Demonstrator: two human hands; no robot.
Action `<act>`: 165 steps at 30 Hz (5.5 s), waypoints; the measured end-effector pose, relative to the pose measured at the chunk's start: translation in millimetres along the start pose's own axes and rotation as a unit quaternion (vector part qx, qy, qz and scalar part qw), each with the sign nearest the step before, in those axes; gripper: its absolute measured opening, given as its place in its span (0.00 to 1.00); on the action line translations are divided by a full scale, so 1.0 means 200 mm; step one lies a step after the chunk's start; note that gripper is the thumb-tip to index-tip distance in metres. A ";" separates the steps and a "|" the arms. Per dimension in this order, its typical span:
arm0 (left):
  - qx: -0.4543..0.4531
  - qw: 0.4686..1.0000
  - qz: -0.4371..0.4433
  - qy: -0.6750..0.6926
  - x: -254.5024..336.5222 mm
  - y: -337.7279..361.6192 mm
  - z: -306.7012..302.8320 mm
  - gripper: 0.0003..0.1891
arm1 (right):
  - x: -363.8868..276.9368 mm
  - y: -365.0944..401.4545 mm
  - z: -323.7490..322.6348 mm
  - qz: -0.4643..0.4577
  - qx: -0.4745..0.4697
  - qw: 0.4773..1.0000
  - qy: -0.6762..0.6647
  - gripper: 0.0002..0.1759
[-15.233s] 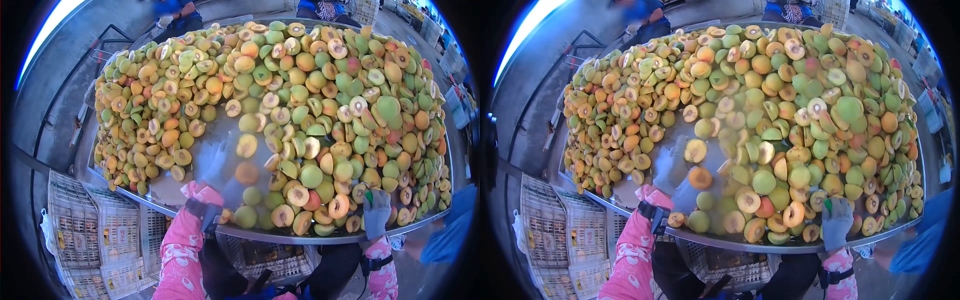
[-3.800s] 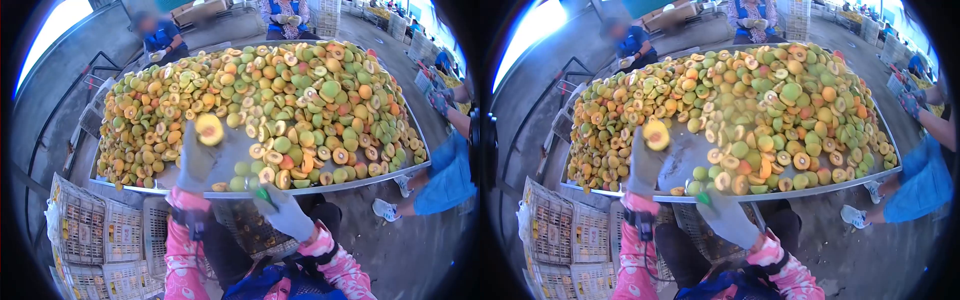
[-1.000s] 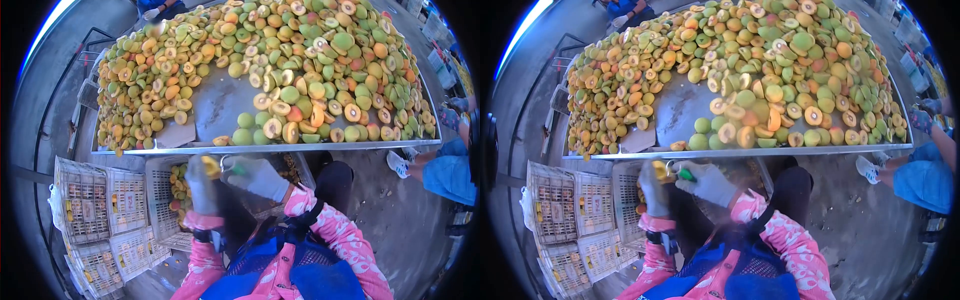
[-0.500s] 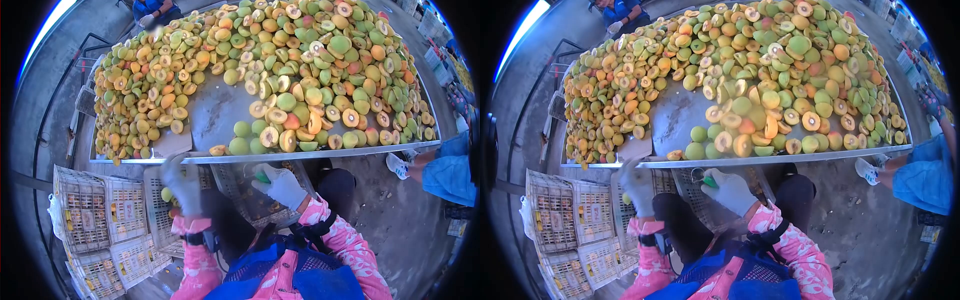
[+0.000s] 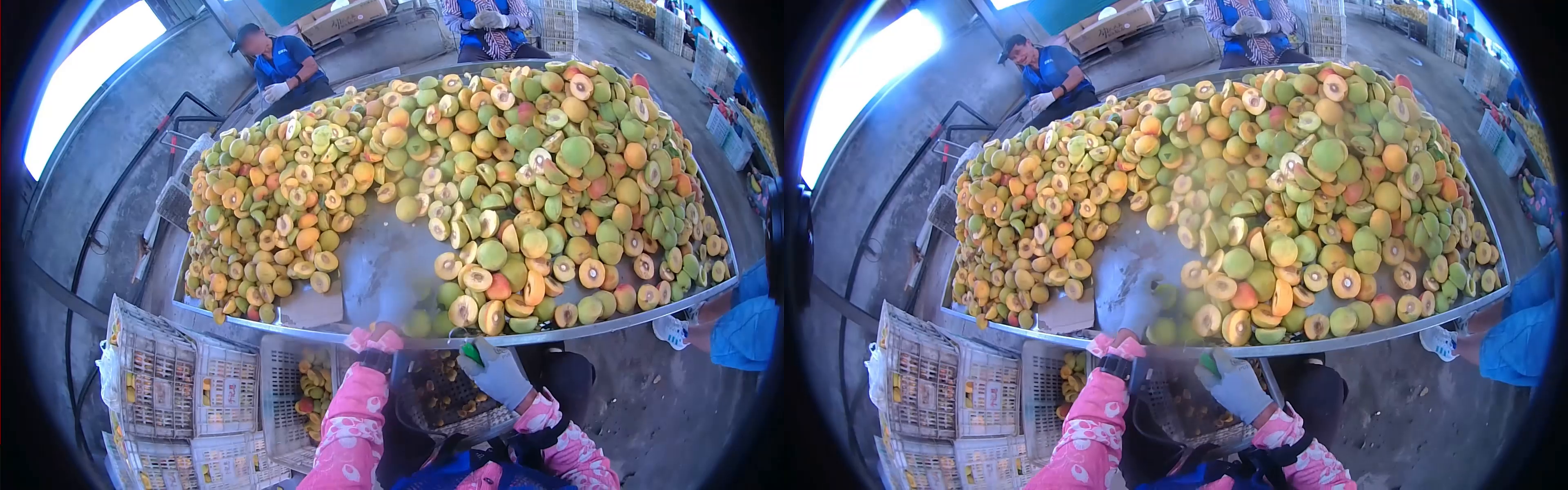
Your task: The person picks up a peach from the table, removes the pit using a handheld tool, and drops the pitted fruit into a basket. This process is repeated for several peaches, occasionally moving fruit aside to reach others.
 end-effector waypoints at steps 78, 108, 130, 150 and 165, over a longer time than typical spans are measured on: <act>0.043 0.941 -0.056 0.330 0.64 0.57 -0.58 0.16 | -0.35 0.21 0.22 0.453 -0.282 0.727 -0.432 0.32; 0.259 0.962 0.044 0.072 0.10 0.42 -0.74 0.17 | 0.14 0.20 0.31 0.021 -0.199 0.945 0.257 0.21; 0.125 0.965 0.145 0.179 0.64 0.43 -0.59 0.14 | -0.26 -0.09 0.21 0.332 -0.045 0.866 -0.372 0.22; 0.081 0.873 -0.081 0.474 0.61 0.48 -0.71 0.16 | -0.50 -0.12 0.06 -0.022 -0.027 0.982 -0.185 0.28; 0.069 0.917 0.000 0.393 0.62 0.51 -0.63 0.07 | -0.38 0.16 0.29 0.453 -0.321 0.704 -0.444 0.32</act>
Point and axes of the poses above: each hand's wrist, its own y-axis away from the middle knuckle, its own z-axis out of the palm, x = y × z, the point moved 9 cm from there along -y, towards the middle knuckle, and after that the axes turned 13 degrees about x, right-handed, at the moved point
